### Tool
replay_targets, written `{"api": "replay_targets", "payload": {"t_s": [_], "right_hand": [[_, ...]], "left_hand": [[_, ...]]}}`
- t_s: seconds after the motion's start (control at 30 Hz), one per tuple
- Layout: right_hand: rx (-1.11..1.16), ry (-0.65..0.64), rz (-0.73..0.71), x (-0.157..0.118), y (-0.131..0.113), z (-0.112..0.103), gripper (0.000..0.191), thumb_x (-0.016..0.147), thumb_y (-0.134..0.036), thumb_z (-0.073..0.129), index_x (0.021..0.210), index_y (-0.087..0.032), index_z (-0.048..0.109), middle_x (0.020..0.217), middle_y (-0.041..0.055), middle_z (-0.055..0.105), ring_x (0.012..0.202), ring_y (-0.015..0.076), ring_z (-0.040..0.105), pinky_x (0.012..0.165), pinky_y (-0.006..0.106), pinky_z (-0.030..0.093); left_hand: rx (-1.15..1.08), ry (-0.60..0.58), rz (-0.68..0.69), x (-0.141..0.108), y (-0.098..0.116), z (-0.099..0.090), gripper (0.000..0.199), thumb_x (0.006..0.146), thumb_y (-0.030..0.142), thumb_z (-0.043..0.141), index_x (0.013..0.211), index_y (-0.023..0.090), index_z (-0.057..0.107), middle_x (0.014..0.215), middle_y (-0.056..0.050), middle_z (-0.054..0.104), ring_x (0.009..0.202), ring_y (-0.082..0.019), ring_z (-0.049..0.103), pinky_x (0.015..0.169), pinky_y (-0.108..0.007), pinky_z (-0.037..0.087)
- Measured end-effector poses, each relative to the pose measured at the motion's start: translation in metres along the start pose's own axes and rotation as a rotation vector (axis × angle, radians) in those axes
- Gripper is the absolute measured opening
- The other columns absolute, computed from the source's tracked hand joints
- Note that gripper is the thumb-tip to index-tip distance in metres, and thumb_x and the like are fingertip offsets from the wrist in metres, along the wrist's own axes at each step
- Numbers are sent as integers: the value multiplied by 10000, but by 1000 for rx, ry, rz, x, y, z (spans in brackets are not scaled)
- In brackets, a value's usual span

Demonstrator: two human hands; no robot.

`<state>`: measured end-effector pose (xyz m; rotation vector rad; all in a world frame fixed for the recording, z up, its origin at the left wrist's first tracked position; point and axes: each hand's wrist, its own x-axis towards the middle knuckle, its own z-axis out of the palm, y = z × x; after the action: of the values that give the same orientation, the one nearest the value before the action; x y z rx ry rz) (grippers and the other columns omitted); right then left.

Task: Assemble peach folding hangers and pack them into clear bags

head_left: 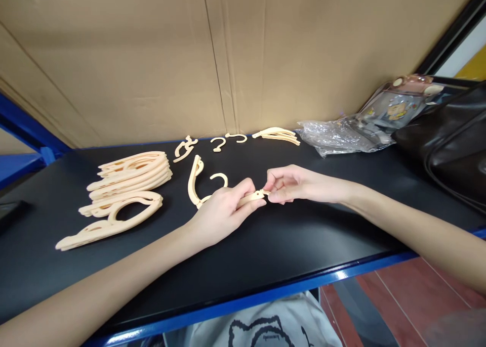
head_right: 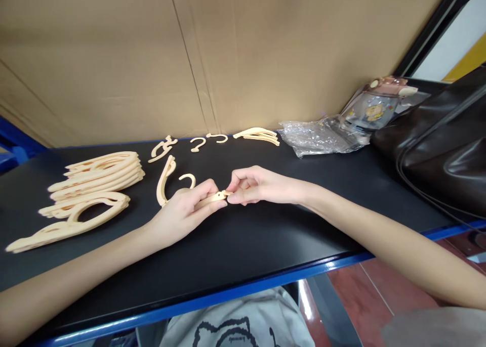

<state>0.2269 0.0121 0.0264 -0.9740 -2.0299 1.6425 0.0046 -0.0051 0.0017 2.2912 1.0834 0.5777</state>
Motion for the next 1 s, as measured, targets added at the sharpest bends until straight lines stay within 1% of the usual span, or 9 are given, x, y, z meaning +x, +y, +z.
{"api": "replay_targets", "payload": {"t_s": [0.1, 0.2, 0.33, 0.47, 0.6, 0.7, 0.8, 0.9, 1.0], "right_hand": [[-24, -11, -21, 0, 0, 0, 204, 814, -331, 682, 853, -167, 568, 819, -1, 617, 716, 93, 536, 657, 233, 416], [-37, -9, -50, -1, 1, 0, 203, 810, -326, 684, 837, -164, 564, 815, 2, 619, 719, 96, 542, 701, 257, 435], [-13, -17, -54, -1, 1, 1, 208, 804, -319, 689, 824, -168, 548, 842, 7, 629, 714, 96, 539, 695, 265, 435], [-14, -12, -60, -1, 1, 3, 215, 801, -319, 695, 821, -168, 542, 857, 5, 635, 713, 90, 531, 674, 248, 421], [-26, -21, -106, 0, 1, 5, 233, 800, -325, 702, 813, -166, 532, 830, -4, 606, 754, 97, 537, 725, 255, 431], [-128, -20, -143, -1, 0, 5, 222, 828, -338, 672, 828, -166, 532, 780, -21, 560, 689, 83, 490, 651, 229, 405], [-314, 20, -175, -2, -2, 6, 181, 846, -322, 649, 844, -172, 548, 710, -43, 519, 612, 71, 426, 573, 209, 351], [-507, 70, -187, -3, -3, 6, 149, 841, -293, 651, 828, -180, 554, 670, -51, 516, 582, 70, 427, 548, 206, 325], [-588, 97, -201, -3, -3, 7, 145, 841, -286, 653, 825, -186, 550, 674, -52, 536, 573, 70, 448, 549, 205, 326]], "left_hand": [[32, -15, -32, -1, 0, 0, 312, 945, 450, 461, 764, 211, 378, 561, 82, 387, 503, -101, 390, 485, -212, 264], [56, -15, -35, -2, 0, 1, 313, 948, 470, 447, 778, 215, 384, 566, 77, 407, 507, -109, 414, 484, -214, 268], [75, -20, -37, -2, 1, 1, 306, 946, 477, 426, 789, 216, 396, 575, 69, 432, 507, -117, 436, 486, -217, 279], [91, -21, -39, -3, 1, 2, 302, 944, 472, 415, 783, 217, 385, 576, 68, 438, 497, -116, 436, 477, -216, 271], [107, -29, -19, -2, 1, 2, 292, 943, 466, 418, 791, 218, 391, 579, 67, 434, 501, -119, 438, 476, -217, 272], [120, -35, -38, -2, 3, 1, 295, 942, 473, 416, 794, 219, 395, 575, 66, 436, 504, -123, 447, 477, -220, 273], [135, -49, -62, -2, 4, 0, 304, 939, 482, 408, 789, 219, 395, 579, 59, 448, 515, -132, 465, 478, -223, 272], [144, -54, -68, -1, 4, 0, 289, 937, 468, 414, 792, 218, 405, 593, 51, 466, 540, -140, 485, 481, -225, 276], [137, -43, -65, 0, 3, 2, 270, 940, 441, 426, 789, 218, 409, 598, 53, 474, 555, -140, 489, 487, -230, 274]]}}
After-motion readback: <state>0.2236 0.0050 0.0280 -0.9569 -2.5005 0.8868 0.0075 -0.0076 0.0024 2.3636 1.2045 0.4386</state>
